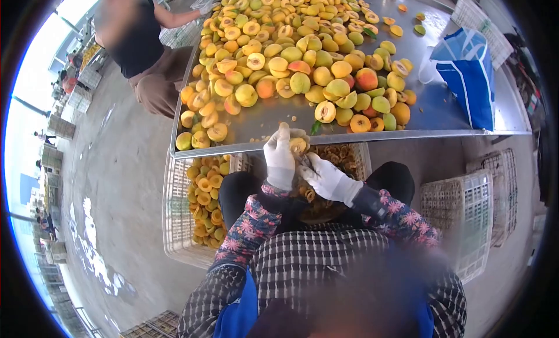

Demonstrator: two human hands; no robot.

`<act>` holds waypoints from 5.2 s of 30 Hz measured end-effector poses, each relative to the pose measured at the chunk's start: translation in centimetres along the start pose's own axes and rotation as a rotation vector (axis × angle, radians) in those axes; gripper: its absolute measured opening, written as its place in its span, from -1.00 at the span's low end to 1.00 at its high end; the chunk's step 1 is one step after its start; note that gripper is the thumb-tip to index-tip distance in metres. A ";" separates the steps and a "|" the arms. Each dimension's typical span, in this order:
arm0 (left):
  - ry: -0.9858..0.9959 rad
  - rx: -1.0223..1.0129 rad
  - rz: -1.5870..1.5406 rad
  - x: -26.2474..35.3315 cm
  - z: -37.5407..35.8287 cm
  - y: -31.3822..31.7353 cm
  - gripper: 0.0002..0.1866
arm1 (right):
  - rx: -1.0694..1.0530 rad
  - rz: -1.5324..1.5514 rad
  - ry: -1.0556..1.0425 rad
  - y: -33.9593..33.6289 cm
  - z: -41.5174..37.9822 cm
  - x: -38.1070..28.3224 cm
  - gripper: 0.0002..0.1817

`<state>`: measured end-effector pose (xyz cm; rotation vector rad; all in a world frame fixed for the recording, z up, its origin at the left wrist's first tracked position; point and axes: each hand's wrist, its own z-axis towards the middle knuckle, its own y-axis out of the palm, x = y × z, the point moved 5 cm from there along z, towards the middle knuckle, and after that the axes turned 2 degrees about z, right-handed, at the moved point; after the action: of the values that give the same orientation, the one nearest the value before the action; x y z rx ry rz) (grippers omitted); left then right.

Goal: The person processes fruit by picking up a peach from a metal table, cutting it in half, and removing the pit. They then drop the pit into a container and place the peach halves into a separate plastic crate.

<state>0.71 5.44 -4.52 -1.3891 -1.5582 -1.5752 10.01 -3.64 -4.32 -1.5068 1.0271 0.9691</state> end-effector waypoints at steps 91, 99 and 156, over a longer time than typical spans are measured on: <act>-0.030 -0.239 -0.424 2.6 1.1 1.0 -0.70 | 0.336 -0.520 -0.361 -3.4 -0.4 -8.0 -0.65; 0.165 -0.173 -0.131 3.0 0.1 0.9 -0.68 | 0.288 -0.520 -0.394 -1.7 -0.5 -5.8 -0.67; 0.036 0.006 -0.249 0.9 -1.6 0.4 -0.61 | 0.028 -0.073 -0.152 -0.8 -0.7 -1.8 -0.65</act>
<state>0.25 4.10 -3.27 -1.1929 -1.7670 -1.7259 10.27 -4.05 -2.23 -1.4152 0.8684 0.9974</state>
